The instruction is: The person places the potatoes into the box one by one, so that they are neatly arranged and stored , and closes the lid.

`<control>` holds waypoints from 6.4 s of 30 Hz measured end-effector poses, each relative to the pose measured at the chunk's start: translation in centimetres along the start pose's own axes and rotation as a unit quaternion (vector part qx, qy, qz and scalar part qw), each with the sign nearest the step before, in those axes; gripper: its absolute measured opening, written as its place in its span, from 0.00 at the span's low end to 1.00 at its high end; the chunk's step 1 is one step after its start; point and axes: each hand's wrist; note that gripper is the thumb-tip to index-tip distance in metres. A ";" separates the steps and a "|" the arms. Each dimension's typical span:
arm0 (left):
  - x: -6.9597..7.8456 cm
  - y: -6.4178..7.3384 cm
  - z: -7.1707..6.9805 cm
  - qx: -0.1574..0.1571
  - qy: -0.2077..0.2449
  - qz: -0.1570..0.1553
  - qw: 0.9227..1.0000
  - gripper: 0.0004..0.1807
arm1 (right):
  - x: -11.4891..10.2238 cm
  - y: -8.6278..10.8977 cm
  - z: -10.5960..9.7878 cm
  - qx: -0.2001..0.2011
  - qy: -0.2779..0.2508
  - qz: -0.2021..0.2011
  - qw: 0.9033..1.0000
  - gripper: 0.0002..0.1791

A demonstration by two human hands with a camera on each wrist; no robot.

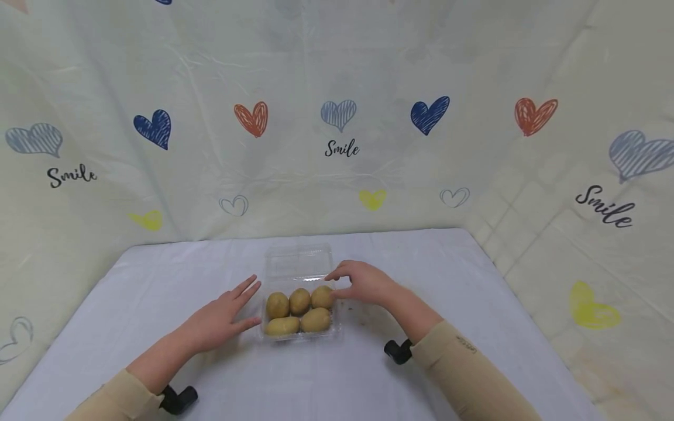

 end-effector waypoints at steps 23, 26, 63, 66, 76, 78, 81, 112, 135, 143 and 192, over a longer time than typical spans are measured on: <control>-2.4 -5.6 0.7 -0.063 0.056 -0.080 0.993 0.45 | 4.1 -3.0 1.1 -0.040 -0.018 0.127 0.991 0.38; -2.5 -6.1 0.9 -0.068 0.058 -0.076 0.993 0.44 | 4.1 -3.3 1.4 -0.042 -0.020 0.132 0.990 0.38; -1.0 -5.2 -0.7 0.029 0.156 -0.112 0.981 0.32 | 3.6 -2.0 0.5 0.054 -0.017 0.042 0.998 0.23; -0.7 -4.8 -0.8 0.032 0.156 -0.105 0.982 0.33 | 3.4 -1.4 0.2 0.046 -0.015 0.036 0.998 0.22; 0.3 -2.8 -1.1 0.014 0.160 -0.116 0.980 0.30 | 2.6 0.7 -0.2 0.025 0.007 0.011 1.000 0.22; 0.4 -2.4 -1.2 0.010 0.160 -0.114 0.980 0.29 | 2.5 1.0 -0.3 0.020 0.010 0.008 1.000 0.21; 0.6 -1.9 -1.3 0.009 0.159 -0.106 0.982 0.29 | 2.2 1.5 -0.3 0.015 0.013 0.005 1.000 0.20; 1.5 1.9 -0.3 0.017 0.186 -0.053 0.981 0.33 | 1.3 4.8 0.7 -0.018 -0.050 0.001 0.999 0.19; 3.2 1.7 0.7 -0.045 0.320 -0.147 0.935 0.44 | -1.2 5.1 2.5 -0.026 -0.179 0.116 0.977 0.35; 3.0 1.5 0.6 -0.071 0.362 -0.131 0.920 0.49 | -1.2 5.2 3.2 -0.033 -0.206 0.155 0.966 0.42; 3.1 1.3 0.6 -0.116 0.453 -0.146 0.872 0.48 | -0.9 5.5 3.1 -0.065 -0.348 0.190 0.916 0.45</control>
Point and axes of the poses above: each hand's wrist, its own y-axis away from the middle knuckle, its own z-axis out of the palm, x = y × z, and after that the axes turned 9 degrees about x, right-handed
